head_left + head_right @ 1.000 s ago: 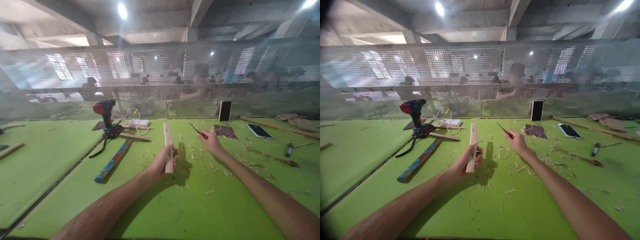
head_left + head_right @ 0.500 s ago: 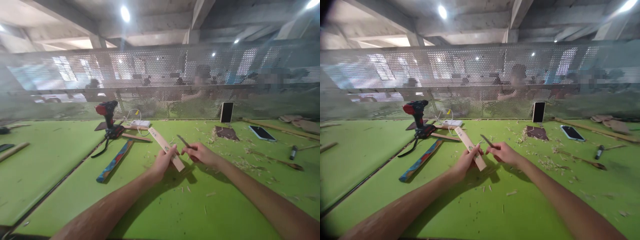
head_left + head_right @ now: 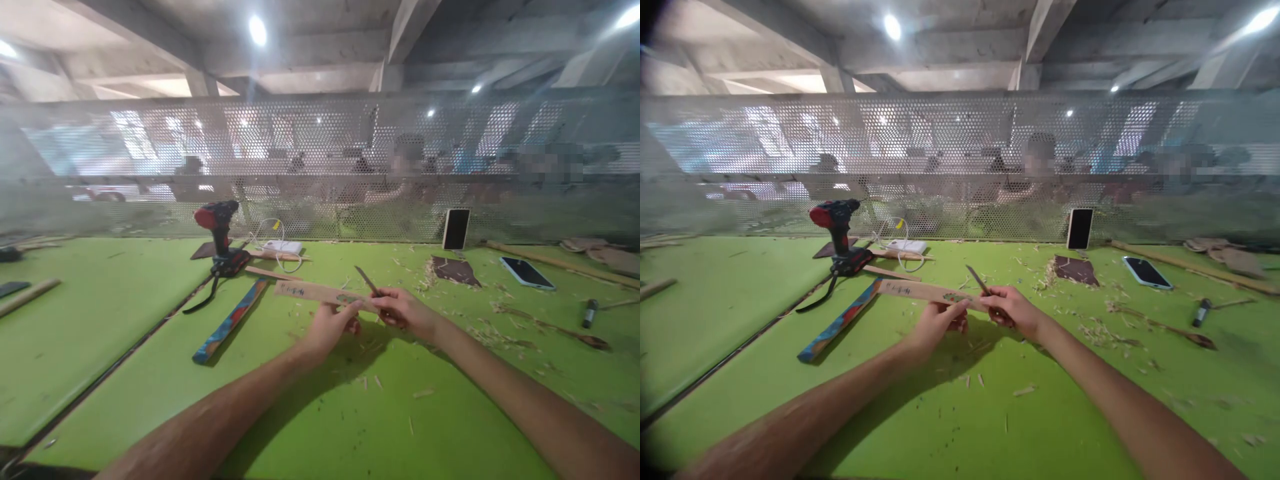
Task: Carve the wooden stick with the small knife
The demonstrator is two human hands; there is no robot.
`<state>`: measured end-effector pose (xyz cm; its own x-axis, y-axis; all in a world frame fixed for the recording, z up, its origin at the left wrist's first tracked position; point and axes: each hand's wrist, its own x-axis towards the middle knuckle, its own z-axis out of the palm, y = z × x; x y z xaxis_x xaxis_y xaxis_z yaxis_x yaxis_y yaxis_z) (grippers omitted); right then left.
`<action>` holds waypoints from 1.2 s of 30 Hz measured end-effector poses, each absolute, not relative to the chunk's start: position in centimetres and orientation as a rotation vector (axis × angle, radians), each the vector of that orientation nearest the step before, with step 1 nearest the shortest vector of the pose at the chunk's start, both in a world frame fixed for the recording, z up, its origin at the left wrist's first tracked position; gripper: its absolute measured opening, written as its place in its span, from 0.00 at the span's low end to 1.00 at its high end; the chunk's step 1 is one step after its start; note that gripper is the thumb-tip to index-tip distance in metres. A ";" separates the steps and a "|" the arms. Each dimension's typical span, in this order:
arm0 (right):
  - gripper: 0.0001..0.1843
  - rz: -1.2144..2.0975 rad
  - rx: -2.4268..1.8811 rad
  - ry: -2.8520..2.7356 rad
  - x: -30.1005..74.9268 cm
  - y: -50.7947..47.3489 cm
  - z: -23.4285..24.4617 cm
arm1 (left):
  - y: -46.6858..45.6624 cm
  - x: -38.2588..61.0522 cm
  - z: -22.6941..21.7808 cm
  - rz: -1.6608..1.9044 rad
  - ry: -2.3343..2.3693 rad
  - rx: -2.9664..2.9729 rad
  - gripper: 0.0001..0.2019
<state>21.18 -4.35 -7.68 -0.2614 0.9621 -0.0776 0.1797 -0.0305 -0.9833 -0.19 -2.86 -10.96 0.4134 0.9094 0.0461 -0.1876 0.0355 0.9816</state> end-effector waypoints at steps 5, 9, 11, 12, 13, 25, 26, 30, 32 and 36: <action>0.21 1.294 -1.203 -1.410 22.1 -4.1 -7.1 | -3.4 -0.5 -11.7 0.855 0.719 1.382 0.05; 0.21 1.277 -1.123 -1.348 22.8 -3.9 -6.4 | -3.6 -0.5 -11.4 0.780 0.567 1.241 0.09; 0.22 1.269 -1.104 -1.325 23.2 -3.7 -6.2 | -3.5 -0.5 -10.8 0.761 0.469 1.138 0.12; 0.22 1.258 -1.101 -1.319 23.4 -3.7 -6.2 | -3.5 -0.5 -10.5 0.740 0.451 1.095 0.13; 0.23 1.244 -1.107 -1.320 23.5 -3.6 -6.3 | -3.5 -0.5 -10.1 0.695 0.457 1.056 0.14; 0.33 0.683 -1.390 -1.460 22.4 -3.1 -7.8 | -4.2 0.0 -10.6 0.629 0.525 1.022 0.10; 0.34 0.565 -1.389 -1.492 22.4 -3.1 -7.6 | -4.1 0.0 -10.4 0.668 0.560 1.006 0.09; 0.31 0.222 -1.324 -1.655 22.0 -3.7 -6.6 | -3.7 -0.2 -9.4 0.806 0.655 0.962 0.10; 0.27 0.182 -1.274 -1.765 21.3 -4.2 -6.4 | -3.5 -0.4 -9.0 0.868 0.696 0.993 0.09; 0.20 0.140 -1.193 -1.882 20.3 -4.8 -6.4 | -3.2 -0.6 -8.5 0.968 0.767 1.068 0.15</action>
<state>20.30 -4.83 -6.37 -0.1535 0.7769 0.6106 0.6778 0.5324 -0.5070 -0.57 -3.24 -8.48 0.3929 0.9178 -0.0573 -0.2655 0.1728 0.9485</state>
